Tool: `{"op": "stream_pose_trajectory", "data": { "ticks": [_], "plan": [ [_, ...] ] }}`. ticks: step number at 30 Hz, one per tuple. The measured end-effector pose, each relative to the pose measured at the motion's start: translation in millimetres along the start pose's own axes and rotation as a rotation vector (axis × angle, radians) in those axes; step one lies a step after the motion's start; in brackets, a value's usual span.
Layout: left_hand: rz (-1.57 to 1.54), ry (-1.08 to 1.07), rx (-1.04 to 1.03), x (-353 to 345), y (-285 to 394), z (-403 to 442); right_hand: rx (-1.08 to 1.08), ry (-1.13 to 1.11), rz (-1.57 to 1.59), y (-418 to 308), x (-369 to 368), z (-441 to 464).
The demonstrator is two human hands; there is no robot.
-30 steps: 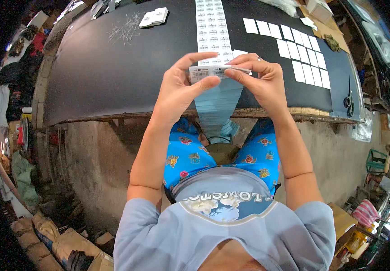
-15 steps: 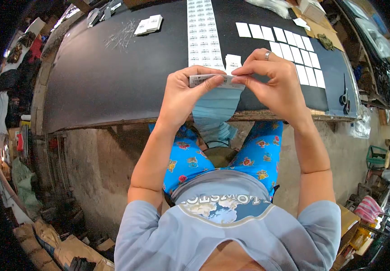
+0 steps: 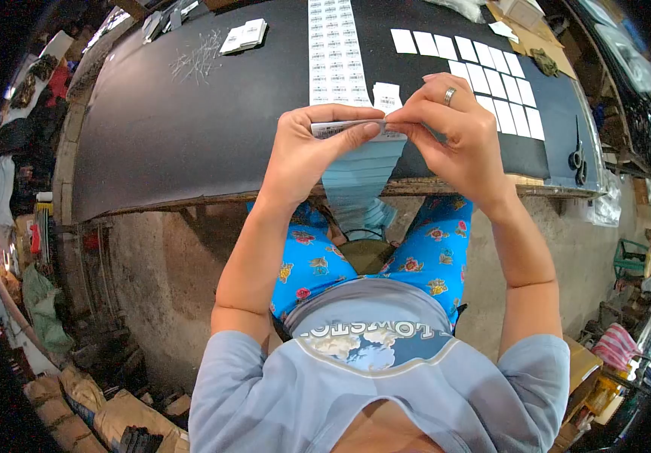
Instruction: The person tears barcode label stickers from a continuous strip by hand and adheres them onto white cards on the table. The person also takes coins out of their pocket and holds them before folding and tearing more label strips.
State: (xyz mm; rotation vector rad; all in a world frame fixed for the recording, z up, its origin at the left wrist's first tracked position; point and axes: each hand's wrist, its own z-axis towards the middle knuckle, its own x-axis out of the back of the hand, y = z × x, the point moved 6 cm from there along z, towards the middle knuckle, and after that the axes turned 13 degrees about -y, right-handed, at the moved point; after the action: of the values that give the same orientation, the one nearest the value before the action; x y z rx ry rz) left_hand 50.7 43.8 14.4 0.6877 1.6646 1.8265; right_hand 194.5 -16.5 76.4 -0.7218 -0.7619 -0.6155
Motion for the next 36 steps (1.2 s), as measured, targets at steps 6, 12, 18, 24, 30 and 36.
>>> {"op": "stream_pose_trajectory", "data": {
  "ticks": [6,12,18,24,30,36],
  "plan": [
    [-0.148,0.013,0.06,-1,-8,2,0.161,0.138,-0.243,-9,-5,-9],
    [-0.24,0.001,0.056,0,-12,5,0.138,0.125,-0.281,-4,-9,-12],
    [-0.208,-0.065,0.073,-3,-14,3,0.094,0.099,-0.263,0,-8,-14],
    [-0.181,-0.084,0.054,-5,-13,3,0.121,0.18,-0.317,-2,-11,-22],
    [-0.13,-0.071,0.076,-1,-14,0,0.117,0.171,-0.299,-3,-12,-26],
    [-0.167,-0.089,0.046,2,-18,1,0.167,0.208,-0.377,-3,-16,-32]
  ]
}}
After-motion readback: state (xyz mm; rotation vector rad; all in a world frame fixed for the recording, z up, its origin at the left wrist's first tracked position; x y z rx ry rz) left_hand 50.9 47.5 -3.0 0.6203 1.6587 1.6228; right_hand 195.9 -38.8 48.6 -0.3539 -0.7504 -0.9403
